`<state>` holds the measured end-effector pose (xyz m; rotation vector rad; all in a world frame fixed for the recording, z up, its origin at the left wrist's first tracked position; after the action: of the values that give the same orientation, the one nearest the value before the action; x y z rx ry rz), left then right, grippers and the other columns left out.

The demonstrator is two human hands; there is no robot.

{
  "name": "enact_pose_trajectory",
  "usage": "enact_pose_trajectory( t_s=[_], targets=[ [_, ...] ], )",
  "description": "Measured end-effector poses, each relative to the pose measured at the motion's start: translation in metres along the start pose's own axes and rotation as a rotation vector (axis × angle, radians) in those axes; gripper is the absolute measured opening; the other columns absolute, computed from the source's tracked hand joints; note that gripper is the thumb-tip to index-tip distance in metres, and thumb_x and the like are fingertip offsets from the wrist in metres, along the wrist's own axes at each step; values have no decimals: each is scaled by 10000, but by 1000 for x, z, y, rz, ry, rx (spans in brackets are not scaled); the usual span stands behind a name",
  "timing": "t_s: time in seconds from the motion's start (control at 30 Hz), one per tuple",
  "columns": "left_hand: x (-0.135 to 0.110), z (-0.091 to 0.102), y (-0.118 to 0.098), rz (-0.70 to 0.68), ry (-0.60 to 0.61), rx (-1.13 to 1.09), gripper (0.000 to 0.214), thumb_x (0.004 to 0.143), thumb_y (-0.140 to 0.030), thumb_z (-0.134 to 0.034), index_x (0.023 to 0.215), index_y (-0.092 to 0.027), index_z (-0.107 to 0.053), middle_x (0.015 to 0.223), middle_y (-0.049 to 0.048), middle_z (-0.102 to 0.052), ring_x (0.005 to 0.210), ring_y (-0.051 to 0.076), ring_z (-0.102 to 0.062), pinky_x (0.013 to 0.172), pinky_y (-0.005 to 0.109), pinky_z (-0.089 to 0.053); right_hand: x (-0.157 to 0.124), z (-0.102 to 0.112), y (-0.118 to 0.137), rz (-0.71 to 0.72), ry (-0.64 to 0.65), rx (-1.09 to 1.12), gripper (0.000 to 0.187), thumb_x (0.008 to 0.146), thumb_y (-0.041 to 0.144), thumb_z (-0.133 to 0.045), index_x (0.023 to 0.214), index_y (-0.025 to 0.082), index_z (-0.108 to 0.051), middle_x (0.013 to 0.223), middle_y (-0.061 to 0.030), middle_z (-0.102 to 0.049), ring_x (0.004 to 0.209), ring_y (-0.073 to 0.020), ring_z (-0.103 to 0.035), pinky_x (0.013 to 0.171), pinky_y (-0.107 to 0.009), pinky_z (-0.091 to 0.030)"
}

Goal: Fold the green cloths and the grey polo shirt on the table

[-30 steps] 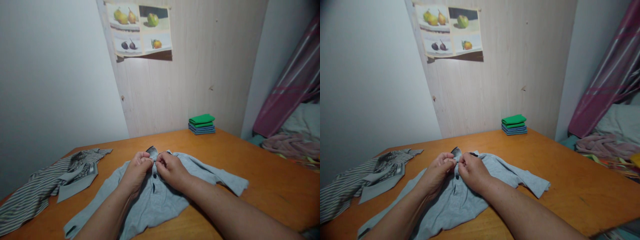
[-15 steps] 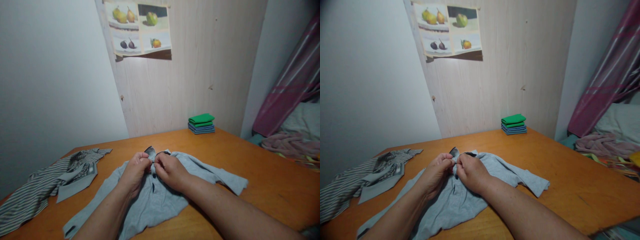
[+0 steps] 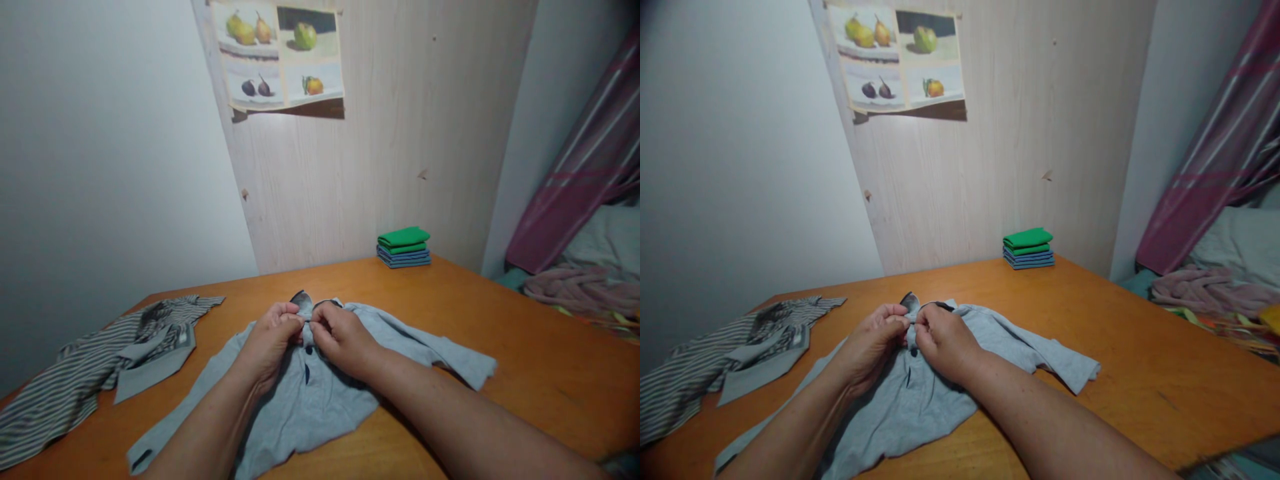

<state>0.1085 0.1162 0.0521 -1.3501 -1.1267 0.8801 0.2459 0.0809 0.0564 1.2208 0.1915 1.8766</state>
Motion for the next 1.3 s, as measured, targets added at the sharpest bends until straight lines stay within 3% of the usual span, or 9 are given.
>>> enact_pose_trajectory(
  t_s=[0.6,0.87,1.3],
  targets=[
    [1,2,-6,-21,-26,85,290,675,-153,-663,887,-215,-475,573,-97,-479,512,88,-450,514,213,-297,-2,-3,15,125,116,-124,61,918,148,-513,919,202,-541,840,-22,-609,762,-164,-556,686,-267,-374],
    [-1,-1,-7,-44,2,74,335,693,-197,-689,965,-217,-495,620,-95,-521,532,91,-479,534,214,-341,-1,0,9,28,48,-123,37,915,183,-550,884,204,-547,796,-8,-615,709,-155,-554,645,-267,-342],
    [-4,-1,-9,-34,-21,43,294,739,-176,-666,962,-207,-476,655,-79,-524,567,90,-468,562,221,-365,-1,3,12,85,32,-35,49,921,172,-531,891,206,-551,805,-3,-607,708,-144,-544,657,-262,-368]
  ],
)
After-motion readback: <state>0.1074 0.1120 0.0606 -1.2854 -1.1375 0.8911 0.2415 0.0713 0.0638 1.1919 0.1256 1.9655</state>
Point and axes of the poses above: each hand's wrist, its own x-axis towards the middle knuckle, its own z-axis out of the back of the hand, y = z × x, the point moved 6 cm from there along x, towards the middle knuckle
